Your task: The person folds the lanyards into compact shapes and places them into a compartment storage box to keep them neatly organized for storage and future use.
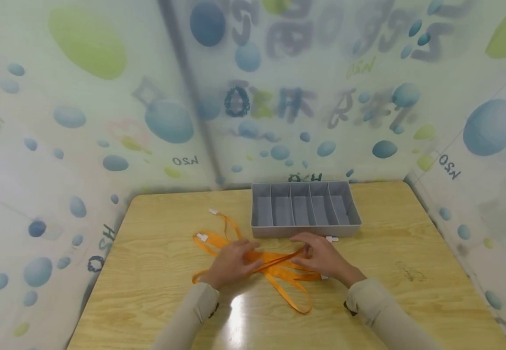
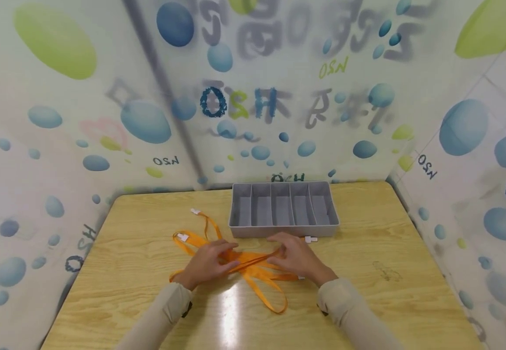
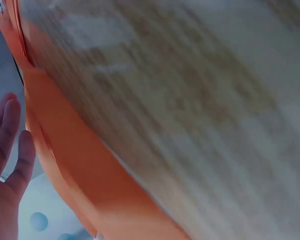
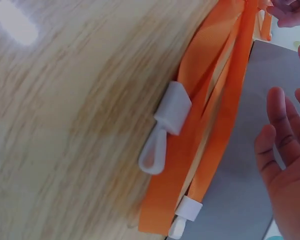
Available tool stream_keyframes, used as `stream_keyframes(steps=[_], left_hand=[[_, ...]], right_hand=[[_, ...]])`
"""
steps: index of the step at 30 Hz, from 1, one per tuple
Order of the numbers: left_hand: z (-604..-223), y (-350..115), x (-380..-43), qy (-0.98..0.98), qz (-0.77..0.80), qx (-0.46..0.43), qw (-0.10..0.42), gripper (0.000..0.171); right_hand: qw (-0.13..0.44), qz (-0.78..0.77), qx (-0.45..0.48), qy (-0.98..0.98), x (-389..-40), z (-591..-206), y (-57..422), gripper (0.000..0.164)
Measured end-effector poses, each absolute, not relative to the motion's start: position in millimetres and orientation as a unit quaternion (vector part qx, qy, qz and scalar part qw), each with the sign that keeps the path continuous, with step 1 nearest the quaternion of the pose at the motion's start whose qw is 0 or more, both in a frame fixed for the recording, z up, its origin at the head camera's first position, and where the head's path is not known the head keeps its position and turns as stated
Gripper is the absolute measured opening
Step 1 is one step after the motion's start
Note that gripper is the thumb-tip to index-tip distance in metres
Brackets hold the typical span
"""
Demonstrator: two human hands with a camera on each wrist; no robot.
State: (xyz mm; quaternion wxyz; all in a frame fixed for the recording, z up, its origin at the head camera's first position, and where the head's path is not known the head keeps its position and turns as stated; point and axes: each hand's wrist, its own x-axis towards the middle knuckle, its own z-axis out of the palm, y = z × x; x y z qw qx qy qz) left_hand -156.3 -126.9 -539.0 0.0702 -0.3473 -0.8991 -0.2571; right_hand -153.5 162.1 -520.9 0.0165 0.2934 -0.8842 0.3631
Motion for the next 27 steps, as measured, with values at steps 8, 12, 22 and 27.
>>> stream_keyframes(steps=[8,12,22,27], left_hand=[[-545.4,-124.9,-148.3,-0.913,-0.249,-0.324,-0.011,0.038],[-548.9,-127.6,-145.2,-0.912,-0.256,-0.321,-0.011,0.036],[-563.5,-132.0,-145.4,-0.903,-0.297,-0.311,-0.003,0.025],[-558.6,-127.9,-145.0,-0.901,-0.305,-0.309,-0.012,0.017]], right_hand=[[-0.001,0.366,0.306,-0.879,-159.3,-538.1,158.3,0.039],[-0.011,0.368,0.305,-0.878,-160.0,-543.8,153.7,0.034],[-0.058,0.368,0.286,-0.883,-160.8,-547.9,141.1,0.031],[-0.055,0.369,0.279,-0.885,-159.4,-548.9,141.4,0.027]])
